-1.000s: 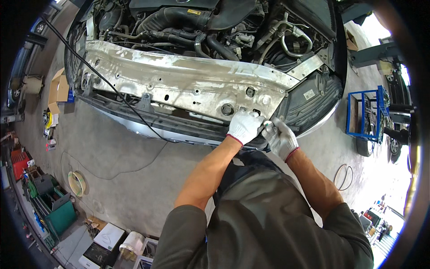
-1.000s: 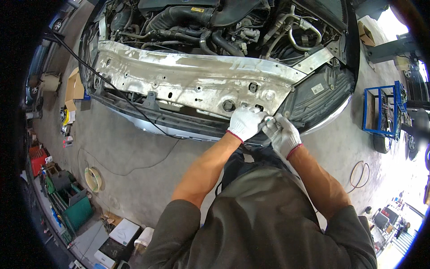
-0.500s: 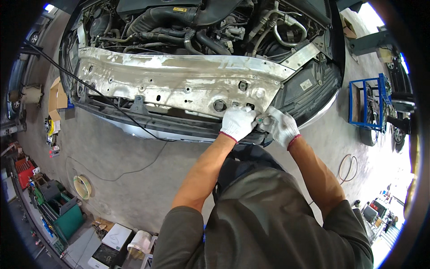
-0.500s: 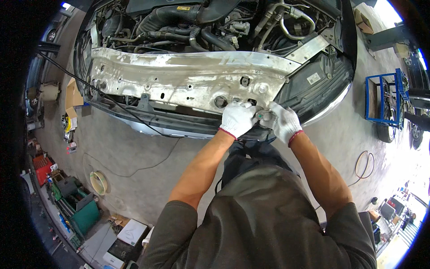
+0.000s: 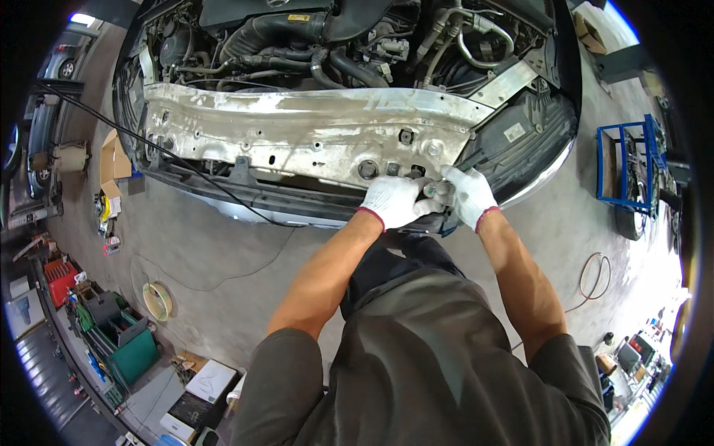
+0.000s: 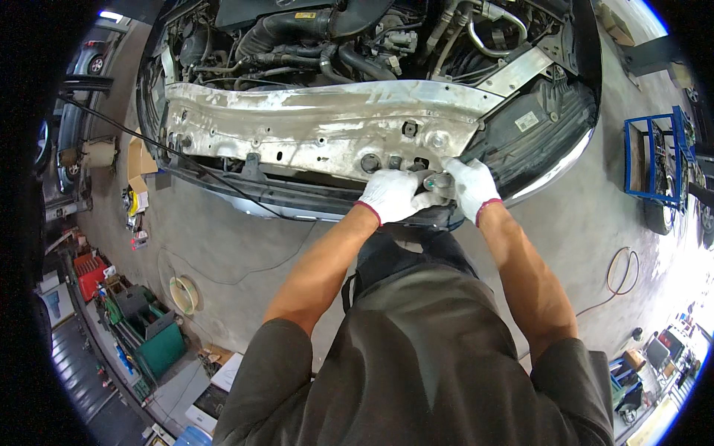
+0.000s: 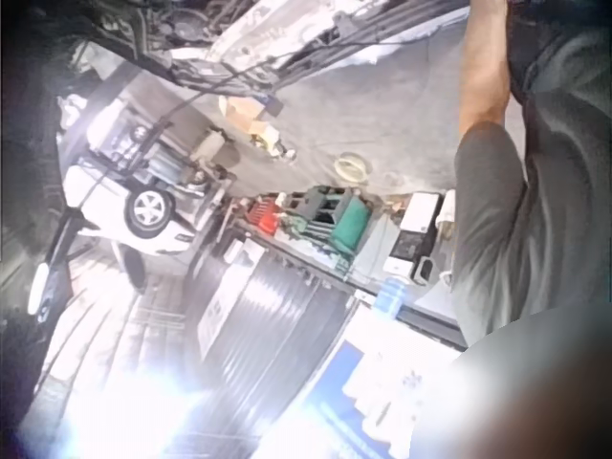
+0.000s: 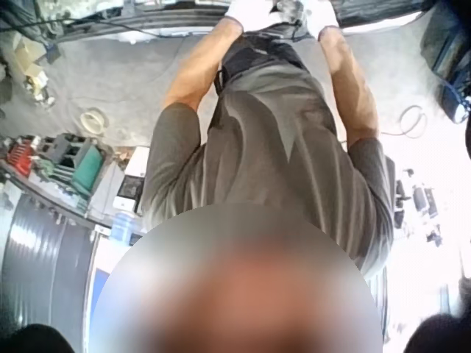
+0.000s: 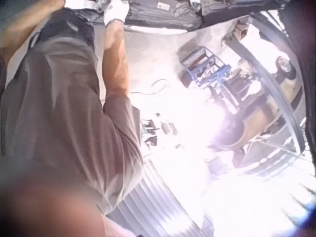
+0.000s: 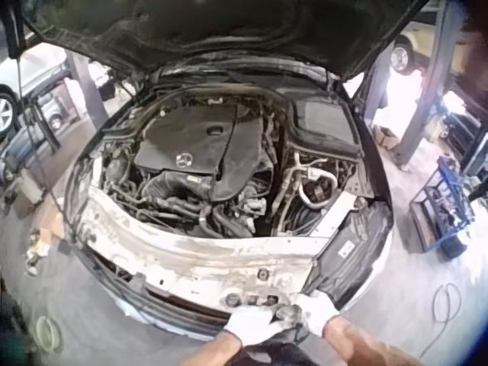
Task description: The person works on the front end of a car with the hood open, repeatedly inserting and removing black plastic fasteners from the radiator support area. The person briefly walks to a tool cart to retrieve a fastener before returning to continue the task.
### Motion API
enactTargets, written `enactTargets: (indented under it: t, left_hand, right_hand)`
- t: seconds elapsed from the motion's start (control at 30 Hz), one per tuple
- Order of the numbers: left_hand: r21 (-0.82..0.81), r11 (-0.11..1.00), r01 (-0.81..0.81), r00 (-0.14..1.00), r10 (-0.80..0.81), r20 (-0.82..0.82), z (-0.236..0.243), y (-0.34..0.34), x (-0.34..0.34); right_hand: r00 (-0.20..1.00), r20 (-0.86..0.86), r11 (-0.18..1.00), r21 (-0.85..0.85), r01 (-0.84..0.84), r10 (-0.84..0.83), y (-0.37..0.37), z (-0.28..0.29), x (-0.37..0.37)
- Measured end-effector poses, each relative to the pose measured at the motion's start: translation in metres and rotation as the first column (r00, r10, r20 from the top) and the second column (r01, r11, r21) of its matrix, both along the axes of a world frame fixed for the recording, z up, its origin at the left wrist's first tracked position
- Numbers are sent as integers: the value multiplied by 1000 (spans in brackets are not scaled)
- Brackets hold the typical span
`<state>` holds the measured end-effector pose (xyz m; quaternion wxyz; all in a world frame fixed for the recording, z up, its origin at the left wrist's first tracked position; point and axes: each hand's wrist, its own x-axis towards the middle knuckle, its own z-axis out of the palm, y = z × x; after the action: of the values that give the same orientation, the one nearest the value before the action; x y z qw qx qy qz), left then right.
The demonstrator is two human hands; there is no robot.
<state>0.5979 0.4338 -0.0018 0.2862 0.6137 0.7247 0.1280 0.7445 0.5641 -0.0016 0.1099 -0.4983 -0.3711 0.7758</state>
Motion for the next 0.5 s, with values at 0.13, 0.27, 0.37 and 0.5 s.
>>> enactTargets:
  t: [0.13,0.27,0.37,0.5]
  left_hand:
    - [1,998,61,991,-60,120,-10,4,-14]
    - [-56,997,53,977,-41,208,-16,15,-17]
    - [-79,994,69,955,-43,293,-6,18,-27]
    - [-54,997,52,953,-34,300,-18,21,-30]
  right_hand:
    - [996,1,992,-95,84,-84,-1,5,-6]
    - [961,129,950,-166,264,-244,-9,11,3]
    - [933,121,915,-188,356,-338,-24,5,15]
    - [898,229,924,16,383,-376,-16,9,8]
